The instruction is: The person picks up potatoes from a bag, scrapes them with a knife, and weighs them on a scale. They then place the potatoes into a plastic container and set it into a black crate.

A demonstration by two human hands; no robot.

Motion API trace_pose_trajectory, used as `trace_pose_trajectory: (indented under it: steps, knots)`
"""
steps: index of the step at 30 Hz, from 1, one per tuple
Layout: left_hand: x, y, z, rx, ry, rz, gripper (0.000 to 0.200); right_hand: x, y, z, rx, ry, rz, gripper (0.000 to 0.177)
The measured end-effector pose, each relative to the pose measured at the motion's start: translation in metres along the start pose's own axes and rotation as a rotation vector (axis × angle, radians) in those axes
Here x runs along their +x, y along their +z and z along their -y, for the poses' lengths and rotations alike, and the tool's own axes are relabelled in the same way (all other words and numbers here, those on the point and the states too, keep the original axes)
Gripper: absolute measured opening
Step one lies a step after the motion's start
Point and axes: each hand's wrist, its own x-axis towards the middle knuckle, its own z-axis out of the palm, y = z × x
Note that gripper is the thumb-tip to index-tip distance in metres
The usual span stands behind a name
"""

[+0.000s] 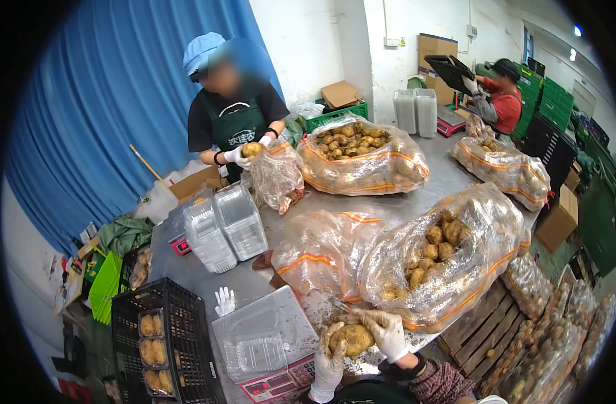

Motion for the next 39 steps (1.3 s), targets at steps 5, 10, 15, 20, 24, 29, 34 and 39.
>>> trace_pose_trajectory:
  steps: [5, 10, 15, 20, 24, 29, 34, 39]
  knots:
    - [0.007, -0.012, 0.003, -0.356, -0.071, -0.028, 0.046, 0.005, -0.014, -0.015, -0.111, 0.148, 0.025, 0.028]
    - [0.007, -0.004, -0.009, -0.185, 0.037, -0.013, 0.057, -0.017, -0.002, -0.001, -0.141, -0.116, 0.331, 0.055]
    - [0.008, -0.011, -0.008, 0.313, 0.24, -0.12, 0.06, -0.025, 0.002, 0.009, -0.001, -0.034, 0.307, 0.053]
    - [0.013, -0.014, -0.01, 0.126, 0.083, -0.115, 0.045, -0.031, 0.004, 0.0, 0.063, 0.03, 0.267, 0.053]
    - [0.014, -0.012, -0.023, -0.006, -0.018, -0.01, 0.037, -0.031, 0.003, 0.003, 0.268, 0.183, 0.229, 0.053]
    - [0.011, -0.01, -0.017, -0.194, -0.052, 0.016, 0.043, -0.022, -0.013, 0.005, -0.128, -0.079, 0.339, 0.058]
    - [0.017, -0.02, -0.011, -0.019, -0.053, 0.03, 0.038, -0.026, -0.004, 0.016, -0.291, -0.306, 0.248, 0.063]
    - [0.016, -0.031, -0.001, -0.239, -0.196, 0.0, 0.036, -0.026, 0.003, 0.006, -0.362, -0.469, 0.236, 0.063]
